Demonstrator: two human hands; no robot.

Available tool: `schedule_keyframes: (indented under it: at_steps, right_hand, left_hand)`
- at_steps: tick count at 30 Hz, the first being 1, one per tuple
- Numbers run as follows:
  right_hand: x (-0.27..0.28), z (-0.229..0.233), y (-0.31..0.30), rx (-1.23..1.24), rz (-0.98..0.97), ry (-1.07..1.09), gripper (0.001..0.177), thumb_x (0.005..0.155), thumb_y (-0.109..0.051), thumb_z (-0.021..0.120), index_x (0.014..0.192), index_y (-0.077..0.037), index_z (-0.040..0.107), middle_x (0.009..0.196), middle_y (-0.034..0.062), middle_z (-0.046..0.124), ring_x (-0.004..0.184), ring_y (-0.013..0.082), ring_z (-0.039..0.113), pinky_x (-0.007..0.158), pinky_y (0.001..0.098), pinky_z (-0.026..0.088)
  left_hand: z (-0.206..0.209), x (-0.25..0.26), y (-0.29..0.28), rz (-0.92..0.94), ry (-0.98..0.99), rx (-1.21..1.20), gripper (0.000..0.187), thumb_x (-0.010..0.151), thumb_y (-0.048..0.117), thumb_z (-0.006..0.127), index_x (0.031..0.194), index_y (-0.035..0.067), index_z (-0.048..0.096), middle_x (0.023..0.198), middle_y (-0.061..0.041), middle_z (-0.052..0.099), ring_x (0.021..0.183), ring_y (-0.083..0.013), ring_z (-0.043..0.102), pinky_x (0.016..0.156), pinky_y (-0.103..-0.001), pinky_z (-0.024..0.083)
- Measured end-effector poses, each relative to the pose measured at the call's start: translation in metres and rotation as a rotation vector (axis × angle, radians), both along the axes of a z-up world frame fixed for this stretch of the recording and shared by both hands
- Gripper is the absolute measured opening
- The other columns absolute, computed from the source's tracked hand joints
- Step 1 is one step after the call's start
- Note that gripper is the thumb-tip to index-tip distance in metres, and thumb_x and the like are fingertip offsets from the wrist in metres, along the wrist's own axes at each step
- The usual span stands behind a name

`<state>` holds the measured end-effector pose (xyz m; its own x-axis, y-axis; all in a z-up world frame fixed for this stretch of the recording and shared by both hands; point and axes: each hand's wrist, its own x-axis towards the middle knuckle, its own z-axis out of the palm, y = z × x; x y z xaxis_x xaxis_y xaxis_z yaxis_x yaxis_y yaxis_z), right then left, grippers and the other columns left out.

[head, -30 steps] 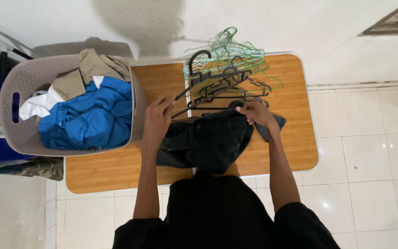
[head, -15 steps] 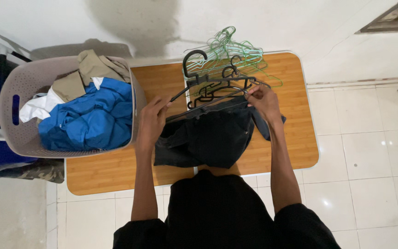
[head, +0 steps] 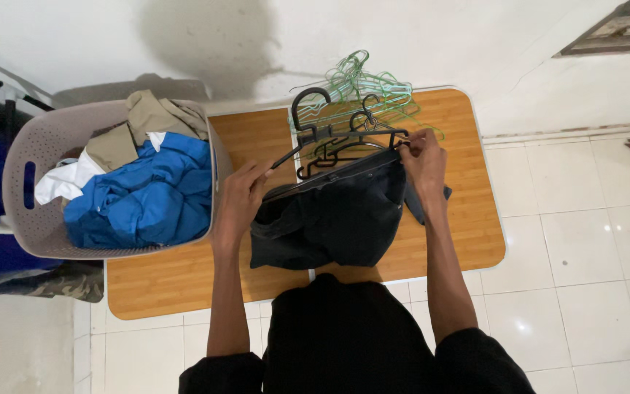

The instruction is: The person takes a dark garment from a laundry basket, places it on a hanger, and hangs it on a clothing rack. Then the person takes a beige garment from the basket and begins to unfold it on the table.

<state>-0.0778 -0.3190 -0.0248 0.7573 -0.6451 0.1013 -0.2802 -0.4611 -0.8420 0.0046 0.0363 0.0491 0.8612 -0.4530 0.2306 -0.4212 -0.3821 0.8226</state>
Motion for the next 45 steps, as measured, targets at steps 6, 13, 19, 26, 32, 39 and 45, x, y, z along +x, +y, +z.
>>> schedule_keyframes:
  at_steps: [6,13,19,26,32,39,45]
  right_hand:
    - [-0.006,0.007,0.005,-0.155,0.037,-0.064,0.017,0.094,-0.002,0.074,0.105,0.006,0.064,0.094,0.0225,0.075,0.086,0.0297,0.077,0.073,0.0364,0.059]
    - [-0.007,0.020,0.015,-0.224,-0.009,-0.099,0.012,0.093,-0.002,0.074,0.102,0.006,0.071,0.092,0.0221,0.076,0.086,0.0299,0.078,0.075,0.0356,0.059]
    - [-0.012,0.021,0.025,-0.238,-0.029,-0.116,0.015,0.094,0.000,0.073,0.105,0.007,0.067,0.095,0.0239,0.076,0.090,0.0306,0.078,0.074,0.0367,0.060]
    - [-0.011,0.020,0.030,-0.110,-0.113,-0.133,0.019,0.093,0.001,0.072,0.106,0.004,0.059,0.099,0.0252,0.076,0.095,0.0299,0.078,0.075,0.0357,0.061]
    - [-0.012,0.019,0.028,-0.126,-0.059,-0.152,0.016,0.094,0.001,0.071,0.105,0.003,0.059,0.096,0.0227,0.076,0.092,0.0299,0.079,0.074,0.0356,0.060]
    - [-0.014,0.013,0.030,-0.491,0.008,-0.058,0.012,0.092,0.006,0.073,0.101,0.002,0.065,0.090,0.0225,0.074,0.083,0.0351,0.075,0.068,0.0396,0.058]
    - [-0.014,0.015,0.033,-0.376,0.000,-0.164,0.014,0.092,0.005,0.072,0.101,0.003,0.062,0.094,0.0209,0.073,0.076,0.0327,0.074,0.064,0.0389,0.057]
  left_hand:
    - [-0.006,0.001,-0.003,-0.054,-0.064,-0.092,0.020,0.098,0.000,0.062,0.116,-0.003,0.068,0.103,-0.020,0.071,0.086,-0.0394,0.067,0.072,-0.041,0.050]
    - [-0.008,0.002,0.002,-0.079,-0.058,-0.091,0.021,0.099,0.000,0.062,0.118,-0.005,0.069,0.103,-0.022,0.071,0.090,-0.0411,0.067,0.076,-0.042,0.051]
    - [0.003,0.001,0.005,-0.072,0.014,-0.065,0.020,0.100,0.002,0.063,0.117,-0.004,0.069,0.103,-0.023,0.072,0.088,-0.0395,0.067,0.075,-0.040,0.052]
    - [0.012,0.001,0.002,-0.100,0.001,-0.071,0.020,0.100,0.006,0.062,0.117,-0.002,0.070,0.100,-0.022,0.073,0.083,-0.0353,0.067,0.072,-0.037,0.050]
    - [0.007,0.003,0.003,-0.078,0.184,0.036,0.021,0.103,0.007,0.061,0.119,0.000,0.072,0.091,-0.027,0.064,0.073,-0.0377,0.056,0.068,-0.039,0.045]
    - [-0.023,0.010,-0.006,-0.172,-0.179,-0.128,0.021,0.102,0.007,0.062,0.120,-0.001,0.070,0.109,-0.024,0.071,0.094,-0.0438,0.067,0.081,-0.043,0.053]
    - [-0.034,0.010,-0.010,-0.087,-0.140,-0.049,0.018,0.100,0.005,0.062,0.115,0.001,0.072,0.103,-0.022,0.072,0.091,-0.0425,0.067,0.078,-0.046,0.052]
